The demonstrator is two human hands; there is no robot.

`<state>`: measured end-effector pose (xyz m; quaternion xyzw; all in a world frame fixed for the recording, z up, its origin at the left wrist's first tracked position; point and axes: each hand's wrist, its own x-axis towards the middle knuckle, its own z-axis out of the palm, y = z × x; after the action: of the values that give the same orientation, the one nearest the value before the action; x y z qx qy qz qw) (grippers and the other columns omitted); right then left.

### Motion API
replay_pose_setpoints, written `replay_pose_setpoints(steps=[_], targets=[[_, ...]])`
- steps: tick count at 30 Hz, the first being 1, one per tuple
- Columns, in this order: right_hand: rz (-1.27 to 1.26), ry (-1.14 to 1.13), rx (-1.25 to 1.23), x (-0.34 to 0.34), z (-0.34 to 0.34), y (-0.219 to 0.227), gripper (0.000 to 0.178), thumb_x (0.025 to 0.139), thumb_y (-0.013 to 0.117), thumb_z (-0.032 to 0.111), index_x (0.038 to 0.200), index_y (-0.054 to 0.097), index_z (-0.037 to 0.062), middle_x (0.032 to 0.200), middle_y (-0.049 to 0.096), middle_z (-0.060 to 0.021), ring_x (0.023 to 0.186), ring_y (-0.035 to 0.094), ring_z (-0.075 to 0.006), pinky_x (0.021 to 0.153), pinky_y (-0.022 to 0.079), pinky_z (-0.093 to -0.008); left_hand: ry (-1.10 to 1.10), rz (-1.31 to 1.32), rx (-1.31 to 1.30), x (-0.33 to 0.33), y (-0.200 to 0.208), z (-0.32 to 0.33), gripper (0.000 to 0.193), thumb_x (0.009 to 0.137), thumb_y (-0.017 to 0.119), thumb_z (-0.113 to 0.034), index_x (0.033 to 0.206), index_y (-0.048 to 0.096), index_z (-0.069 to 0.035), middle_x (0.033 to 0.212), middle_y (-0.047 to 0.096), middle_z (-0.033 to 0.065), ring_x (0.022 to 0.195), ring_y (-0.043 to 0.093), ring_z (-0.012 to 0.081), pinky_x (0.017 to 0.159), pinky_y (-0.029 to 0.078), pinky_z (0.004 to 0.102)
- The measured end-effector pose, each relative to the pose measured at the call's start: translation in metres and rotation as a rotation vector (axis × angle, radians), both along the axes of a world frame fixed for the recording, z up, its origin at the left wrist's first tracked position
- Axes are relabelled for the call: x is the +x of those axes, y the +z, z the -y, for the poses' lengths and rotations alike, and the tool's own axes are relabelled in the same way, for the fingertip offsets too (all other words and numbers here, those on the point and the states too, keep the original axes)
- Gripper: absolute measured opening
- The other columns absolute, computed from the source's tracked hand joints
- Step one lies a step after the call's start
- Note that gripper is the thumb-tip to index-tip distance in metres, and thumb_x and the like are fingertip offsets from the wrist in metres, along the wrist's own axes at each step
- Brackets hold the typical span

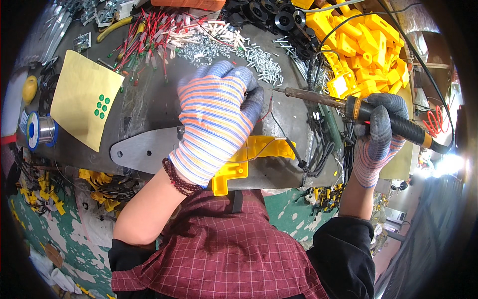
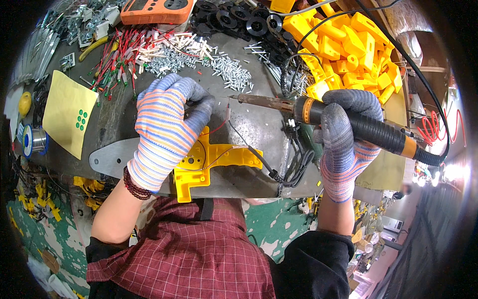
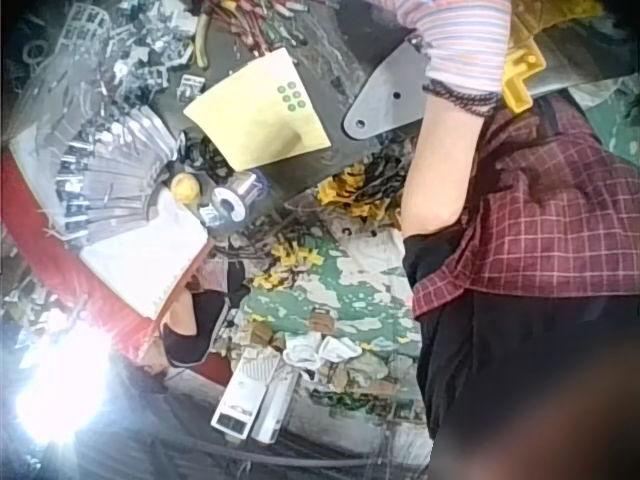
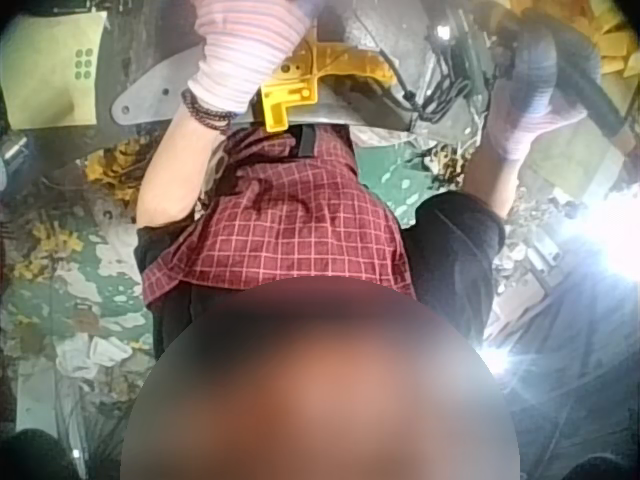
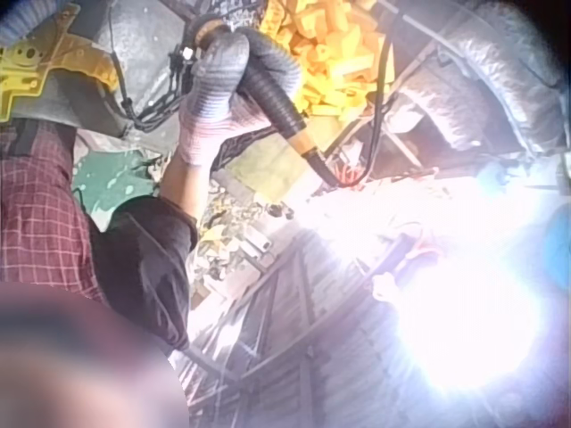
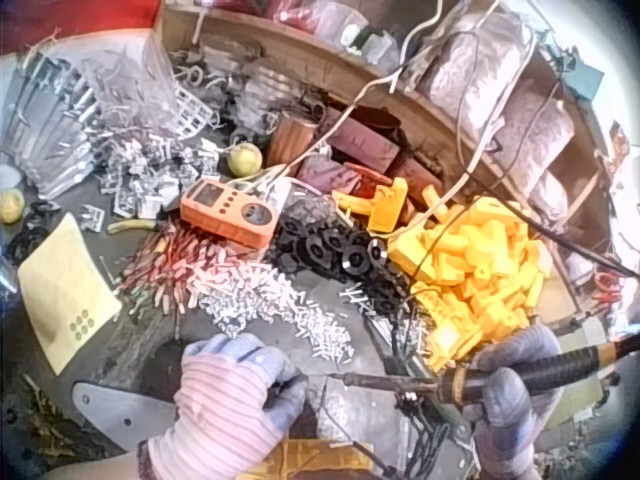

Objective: Assembling and soldering internal components of a handheld power tool.

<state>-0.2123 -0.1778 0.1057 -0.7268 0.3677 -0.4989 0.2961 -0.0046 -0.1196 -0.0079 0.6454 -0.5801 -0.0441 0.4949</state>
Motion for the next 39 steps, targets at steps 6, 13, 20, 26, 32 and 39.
replay_pose_setpoints(steps=[6,13,20,26,32,39], targets=[[-0.006,0.029,0.013,0.000,-0.001,0.001,0.022,0.083,0.071,0.013,0.099,0.062,0.0019,0.092,0.067,-0.0100,0.058,0.061,-0.0088,0.050,0.050,-0.0183,-0.035,-0.020,0.035,0.002,-0.001,0.000,0.014,0.071,0.077,-0.016,0.078,0.066,-0.009,0.076,0.066,0.0078,0.075,0.063,0.0299,0.068,0.049,0.0406],[0.017,0.001,-0.001,0.000,-0.002,-0.003,0.022,0.083,0.072,0.013,0.099,0.062,0.0025,0.091,0.067,-0.0090,0.059,0.061,-0.0088,0.049,0.050,-0.0190,0.004,-0.102,-0.007,0.016,0.009,-0.020,0.013,0.078,0.074,-0.013,0.084,0.066,-0.004,0.081,0.065,0.0117,0.075,0.063,0.0284,0.073,0.050,0.0363],[-0.071,-0.087,-0.287,-0.026,-0.009,0.001,0.022,0.086,0.060,0.018,0.095,0.061,-0.0016,0.087,0.061,-0.0097,0.068,0.059,-0.0116,0.058,0.047,-0.0221,-0.127,-0.427,0.096,0.024,0.040,-0.114,0.013,0.079,0.074,-0.006,0.086,0.064,-0.005,0.081,0.063,0.0060,0.075,0.060,0.0188,0.070,0.048,0.0321],[0.133,0.207,0.043,-0.042,-0.043,-0.007,0.043,0.081,0.077,0.032,0.097,0.054,0.0010,0.081,0.059,-0.0116,0.053,0.054,-0.0136,0.044,0.042,-0.0217,-0.106,-0.051,0.036,-0.017,-0.004,-0.137,0.028,0.068,0.082,-0.014,0.089,0.063,-0.015,0.078,0.055,0.0018,0.072,0.055,0.0250,0.069,0.041,0.0400],[0.133,0.059,0.282,-0.034,-0.068,-0.005,0.046,0.075,0.083,0.029,0.101,0.056,0.0021,0.090,0.063,-0.0099,0.069,0.062,-0.0178,0.067,0.053,-0.0297,-0.029,0.135,-0.025,-0.026,-0.011,-0.125,0.025,0.069,0.078,-0.022,0.091,0.065,-0.020,0.083,0.054,-0.0002,0.080,0.055,0.0232,0.075,0.040,0.0431],[0.034,0.112,0.197,-0.035,-0.067,-0.010,0.051,0.072,0.086,0.031,0.105,0.058,0.0036,0.093,0.065,-0.0085,0.084,0.063,-0.0189,0.080,0.052,-0.0328,0.012,0.166,-0.028,-0.029,-0.019,-0.125,0.027,0.067,0.078,-0.023,0.091,0.064,-0.021,0.085,0.054,-0.0008,0.083,0.055,0.0223,0.079,0.038,0.0440]])
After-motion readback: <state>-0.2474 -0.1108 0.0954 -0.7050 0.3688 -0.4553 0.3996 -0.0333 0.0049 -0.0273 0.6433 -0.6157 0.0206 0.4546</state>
